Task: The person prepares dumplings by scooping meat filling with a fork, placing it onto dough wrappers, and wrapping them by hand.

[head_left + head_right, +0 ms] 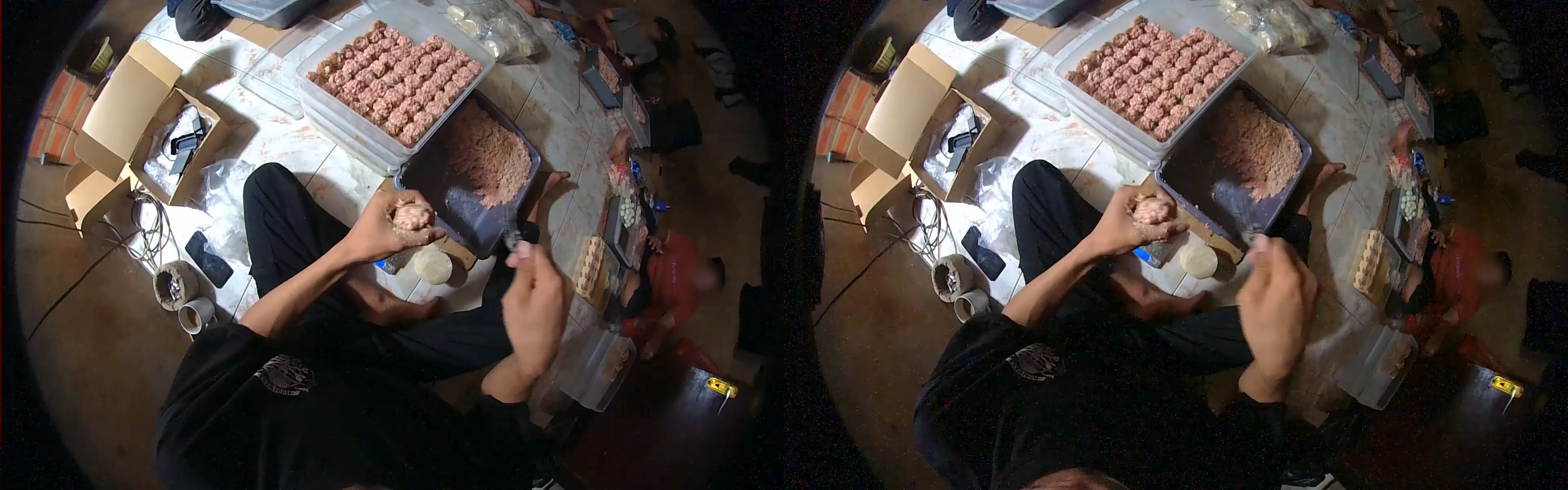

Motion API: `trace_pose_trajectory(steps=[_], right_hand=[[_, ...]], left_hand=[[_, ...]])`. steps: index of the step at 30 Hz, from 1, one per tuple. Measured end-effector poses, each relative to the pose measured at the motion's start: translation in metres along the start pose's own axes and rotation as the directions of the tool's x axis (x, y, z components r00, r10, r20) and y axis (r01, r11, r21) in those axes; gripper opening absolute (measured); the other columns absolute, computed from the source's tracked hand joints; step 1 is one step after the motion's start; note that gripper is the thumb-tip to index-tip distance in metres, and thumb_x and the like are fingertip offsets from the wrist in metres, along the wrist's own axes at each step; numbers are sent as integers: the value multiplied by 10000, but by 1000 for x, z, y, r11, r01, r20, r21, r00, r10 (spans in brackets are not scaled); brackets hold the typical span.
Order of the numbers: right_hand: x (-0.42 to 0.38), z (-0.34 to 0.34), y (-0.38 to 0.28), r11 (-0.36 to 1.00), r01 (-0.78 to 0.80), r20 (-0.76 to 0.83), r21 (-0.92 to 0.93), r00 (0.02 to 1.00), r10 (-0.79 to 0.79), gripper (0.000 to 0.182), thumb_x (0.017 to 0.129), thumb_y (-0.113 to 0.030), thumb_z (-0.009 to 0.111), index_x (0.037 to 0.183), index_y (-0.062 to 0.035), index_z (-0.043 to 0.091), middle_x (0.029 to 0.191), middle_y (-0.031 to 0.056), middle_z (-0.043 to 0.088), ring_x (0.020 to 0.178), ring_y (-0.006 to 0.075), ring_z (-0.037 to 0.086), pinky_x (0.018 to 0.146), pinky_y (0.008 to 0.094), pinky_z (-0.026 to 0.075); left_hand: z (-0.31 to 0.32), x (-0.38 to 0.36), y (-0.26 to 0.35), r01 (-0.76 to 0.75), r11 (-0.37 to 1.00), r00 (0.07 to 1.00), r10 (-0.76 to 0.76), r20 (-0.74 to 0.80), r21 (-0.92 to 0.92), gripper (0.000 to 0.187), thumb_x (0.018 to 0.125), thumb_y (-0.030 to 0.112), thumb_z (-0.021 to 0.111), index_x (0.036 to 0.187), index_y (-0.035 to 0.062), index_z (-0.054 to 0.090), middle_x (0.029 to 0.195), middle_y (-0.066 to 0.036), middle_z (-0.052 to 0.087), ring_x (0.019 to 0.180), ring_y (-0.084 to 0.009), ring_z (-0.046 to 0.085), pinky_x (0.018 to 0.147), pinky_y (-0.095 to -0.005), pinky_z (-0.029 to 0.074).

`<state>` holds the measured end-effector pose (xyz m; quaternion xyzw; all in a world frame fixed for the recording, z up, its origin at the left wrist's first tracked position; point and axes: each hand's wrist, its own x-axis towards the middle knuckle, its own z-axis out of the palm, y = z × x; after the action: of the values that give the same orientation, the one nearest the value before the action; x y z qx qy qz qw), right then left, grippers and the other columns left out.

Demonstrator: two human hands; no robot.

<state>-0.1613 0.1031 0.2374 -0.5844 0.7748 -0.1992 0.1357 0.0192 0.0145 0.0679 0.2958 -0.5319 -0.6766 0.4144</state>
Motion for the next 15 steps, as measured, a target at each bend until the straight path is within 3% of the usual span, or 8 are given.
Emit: trace_pose_trajectory(steps=[2,3,6,7,8,10,13,15], right_hand=[[-4,26,-2,942,328,146,68,931,-334,226,1026,-140,518,892,11,621,854,240,667,829,471,664,710,532,497],[-4,38,-7,961,258,320,-103,923,-214,191,1010,-127,524,929,0,643,880,241,675,856,470,664,734,527,503],[19,41,23,983,134,33,-124,991,-131,167,991,-98,540,955,3,668,919,252,691,881,461,673,754,534,503],[36,55,41,989,105,47,-103,994,-100,161,958,-93,561,940,21,674,926,267,698,911,466,680,809,528,519],[60,80,65,994,78,57,-80,996,-73,160,925,-88,582,925,39,680,934,283,706,941,472,687,865,521,535],[95,153,131,971,14,246,-240,968,47,175,884,-140,648,944,11,713,963,274,716,975,485,677,889,535,525],[138,240,211,944,59,276,-326,960,35,185,855,-161,675,957,-13,719,988,263,718,965,483,675,872,532,535],[138,253,210,920,134,267,-368,963,-33,182,879,-171,668,965,-12,692,998,275,702,953,477,671,824,538,543]], left_hand=[[4,13,7,-303,932,951,283,122,199,273,862,172,858,822,8,643,707,22,620,653,-51,563,595,-257,457],[3,19,6,-446,851,893,400,207,278,276,871,176,854,816,10,640,698,22,611,641,-44,549,579,-255,439],[-28,28,-6,-64,908,996,84,-31,414,279,879,179,837,763,34,629,662,33,570,648,-36,519,585,-276,433],[-34,34,10,102,957,986,-62,-153,271,347,869,202,851,704,40,592,603,58,522,587,-44,459,546,-275,403],[-37,32,17,105,966,980,-61,-187,235,368,851,189,870,709,42,564,596,70,505,579,-36,435,537,-263,388],[-52,19,11,-164,946,956,222,-190,278,305,849,115,855,769,46,568,644,58,530,571,-38,447,524,-234,363],[-67,-3,53,-146,918,836,314,-450,369,316,868,54,805,759,67,509,618,69,469,545,-46,412,531,-215,371],[-55,-25,45,-216,821,900,377,-219,529,308,858,97,829,771,54,537,679,48,533,594,-45,468,549,-226,398]])
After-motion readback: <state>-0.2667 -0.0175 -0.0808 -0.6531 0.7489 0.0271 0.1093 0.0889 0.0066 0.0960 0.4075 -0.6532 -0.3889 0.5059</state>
